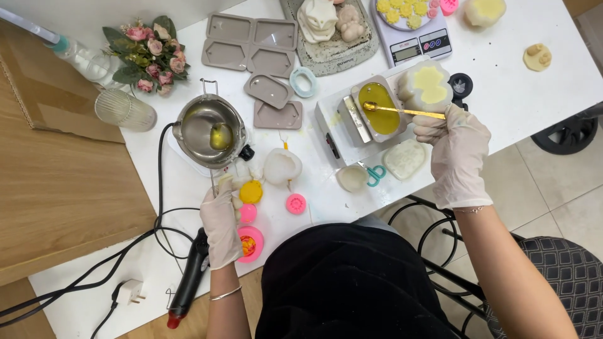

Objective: Preparing and pouring wax into candle molds.

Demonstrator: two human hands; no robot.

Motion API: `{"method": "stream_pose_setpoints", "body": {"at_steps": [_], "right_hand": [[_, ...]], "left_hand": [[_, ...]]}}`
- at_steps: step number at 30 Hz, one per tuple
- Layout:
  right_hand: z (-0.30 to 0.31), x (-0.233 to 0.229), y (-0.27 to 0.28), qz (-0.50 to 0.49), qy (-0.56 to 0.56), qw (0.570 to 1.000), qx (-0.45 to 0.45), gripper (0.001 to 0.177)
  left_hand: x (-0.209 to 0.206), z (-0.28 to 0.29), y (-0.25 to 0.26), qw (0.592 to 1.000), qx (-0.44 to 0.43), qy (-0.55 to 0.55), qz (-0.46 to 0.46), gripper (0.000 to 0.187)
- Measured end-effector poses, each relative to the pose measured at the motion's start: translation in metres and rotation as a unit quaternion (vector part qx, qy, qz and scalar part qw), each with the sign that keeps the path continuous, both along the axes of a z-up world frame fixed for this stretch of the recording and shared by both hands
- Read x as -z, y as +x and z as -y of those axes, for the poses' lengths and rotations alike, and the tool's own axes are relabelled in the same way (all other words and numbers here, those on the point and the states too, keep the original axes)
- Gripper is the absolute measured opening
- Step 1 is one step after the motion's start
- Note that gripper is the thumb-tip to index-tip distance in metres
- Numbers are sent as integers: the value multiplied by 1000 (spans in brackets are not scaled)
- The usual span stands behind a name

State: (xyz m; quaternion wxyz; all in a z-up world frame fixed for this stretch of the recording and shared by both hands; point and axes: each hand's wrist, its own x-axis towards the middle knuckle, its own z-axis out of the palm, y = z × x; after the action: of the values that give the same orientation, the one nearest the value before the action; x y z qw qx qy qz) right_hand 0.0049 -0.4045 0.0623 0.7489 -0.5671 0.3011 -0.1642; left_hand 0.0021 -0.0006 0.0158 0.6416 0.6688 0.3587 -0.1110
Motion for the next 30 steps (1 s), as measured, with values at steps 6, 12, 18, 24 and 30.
{"method": "stream_pose_setpoints", "body": {"at_steps": [6, 12, 18, 24, 30], "right_hand": [[-5, -1, 3, 16, -47, 999, -14, 30], [-4, 4, 7, 35, -73, 996, -25, 31], [-3, 9, 17, 30, -68, 997, -21, 31], [-7, 3, 19, 45, -79, 995, -28, 32], [-6, -1, 8, 35, -87, 995, -42, 29]], "left_hand": [[1, 0, 0, 1000, -2, 3, -2, 31], [5, -3, -2, 1000, 0, 4, 7, 28], [7, -5, -2, 1000, -3, -5, 0, 28], [0, -3, -1, 1000, -6, -8, -19, 31], [-4, -1, -2, 1000, -2, -10, -13, 32]]}}
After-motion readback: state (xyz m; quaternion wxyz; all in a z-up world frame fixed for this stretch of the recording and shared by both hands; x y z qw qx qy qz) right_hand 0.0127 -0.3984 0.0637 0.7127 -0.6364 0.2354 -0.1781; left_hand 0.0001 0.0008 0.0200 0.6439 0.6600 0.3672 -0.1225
